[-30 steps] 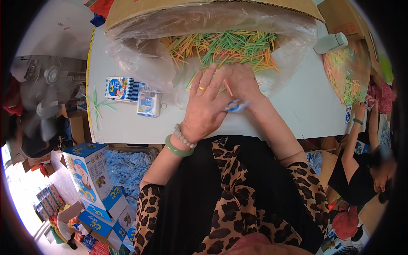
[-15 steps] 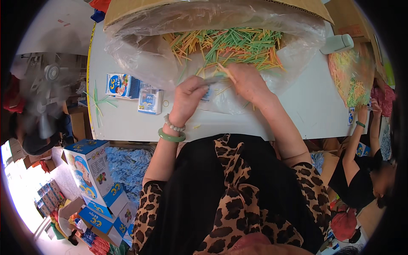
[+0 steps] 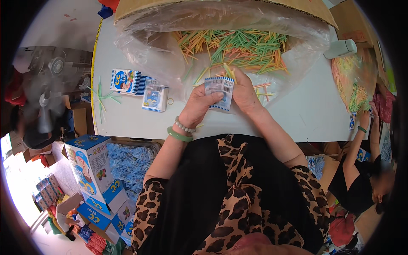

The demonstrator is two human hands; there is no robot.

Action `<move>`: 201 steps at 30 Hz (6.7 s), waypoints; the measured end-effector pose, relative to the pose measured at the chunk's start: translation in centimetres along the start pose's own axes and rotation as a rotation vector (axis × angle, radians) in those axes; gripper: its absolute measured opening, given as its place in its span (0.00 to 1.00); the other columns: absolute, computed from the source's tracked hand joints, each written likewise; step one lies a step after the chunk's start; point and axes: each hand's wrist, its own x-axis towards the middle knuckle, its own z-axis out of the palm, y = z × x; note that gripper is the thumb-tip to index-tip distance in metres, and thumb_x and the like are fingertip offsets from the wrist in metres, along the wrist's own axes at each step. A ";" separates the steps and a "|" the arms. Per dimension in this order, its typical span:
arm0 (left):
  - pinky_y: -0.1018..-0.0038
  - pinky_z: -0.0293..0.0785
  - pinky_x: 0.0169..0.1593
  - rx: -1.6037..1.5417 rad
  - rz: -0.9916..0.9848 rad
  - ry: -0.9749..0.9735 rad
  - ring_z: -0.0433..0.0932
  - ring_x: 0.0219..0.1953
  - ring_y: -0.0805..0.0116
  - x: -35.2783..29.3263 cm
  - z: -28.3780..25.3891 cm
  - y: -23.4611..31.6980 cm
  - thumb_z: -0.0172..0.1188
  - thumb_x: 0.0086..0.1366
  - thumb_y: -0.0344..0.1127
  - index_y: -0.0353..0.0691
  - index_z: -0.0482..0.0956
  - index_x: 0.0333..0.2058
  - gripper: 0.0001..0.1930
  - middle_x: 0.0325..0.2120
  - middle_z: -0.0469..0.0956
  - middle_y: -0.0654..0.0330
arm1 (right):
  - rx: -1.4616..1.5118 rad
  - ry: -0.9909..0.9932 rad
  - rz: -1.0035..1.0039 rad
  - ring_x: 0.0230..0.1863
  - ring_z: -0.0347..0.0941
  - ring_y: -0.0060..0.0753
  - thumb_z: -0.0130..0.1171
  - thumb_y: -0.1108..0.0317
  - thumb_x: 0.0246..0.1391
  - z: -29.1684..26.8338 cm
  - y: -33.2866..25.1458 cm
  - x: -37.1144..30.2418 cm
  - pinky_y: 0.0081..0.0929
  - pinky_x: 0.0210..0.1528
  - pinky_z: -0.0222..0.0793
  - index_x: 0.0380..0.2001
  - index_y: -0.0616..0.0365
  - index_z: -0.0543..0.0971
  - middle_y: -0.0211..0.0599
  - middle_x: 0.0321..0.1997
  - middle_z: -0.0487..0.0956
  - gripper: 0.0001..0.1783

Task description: Package small components into individual plastic bags and organize them.

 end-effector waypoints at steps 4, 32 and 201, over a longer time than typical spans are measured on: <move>0.78 0.74 0.45 0.206 -0.067 -0.025 0.77 0.41 0.75 -1.5 -1.0 1.1 0.57 0.61 0.24 0.35 0.78 0.45 0.13 0.42 0.79 0.62 | -0.385 0.105 -0.066 0.44 0.75 0.25 0.51 0.74 0.57 -0.5 -0.1 -0.8 0.26 0.44 0.71 0.43 0.57 0.71 0.38 0.41 0.78 0.10; 0.74 0.76 0.45 0.170 0.225 0.343 0.78 0.38 0.73 -2.7 -0.2 0.7 0.56 0.64 0.25 0.34 0.76 0.47 0.12 0.37 0.80 0.61 | -0.778 -0.016 -0.463 0.37 0.72 0.35 0.57 0.73 0.52 -0.6 1.5 -1.0 0.29 0.42 0.68 0.35 0.59 0.73 0.37 0.32 0.75 0.07; 0.66 0.65 0.42 1.750 0.621 -0.431 0.71 0.37 0.61 0.6 4.2 -4.4 0.60 0.57 0.39 0.57 0.77 0.48 0.18 0.31 0.67 0.59 | -1.764 0.029 -0.366 0.42 0.73 0.43 0.55 0.69 0.48 -8.8 -4.4 1.3 0.39 0.44 0.69 0.34 0.57 0.79 0.39 0.36 0.76 0.09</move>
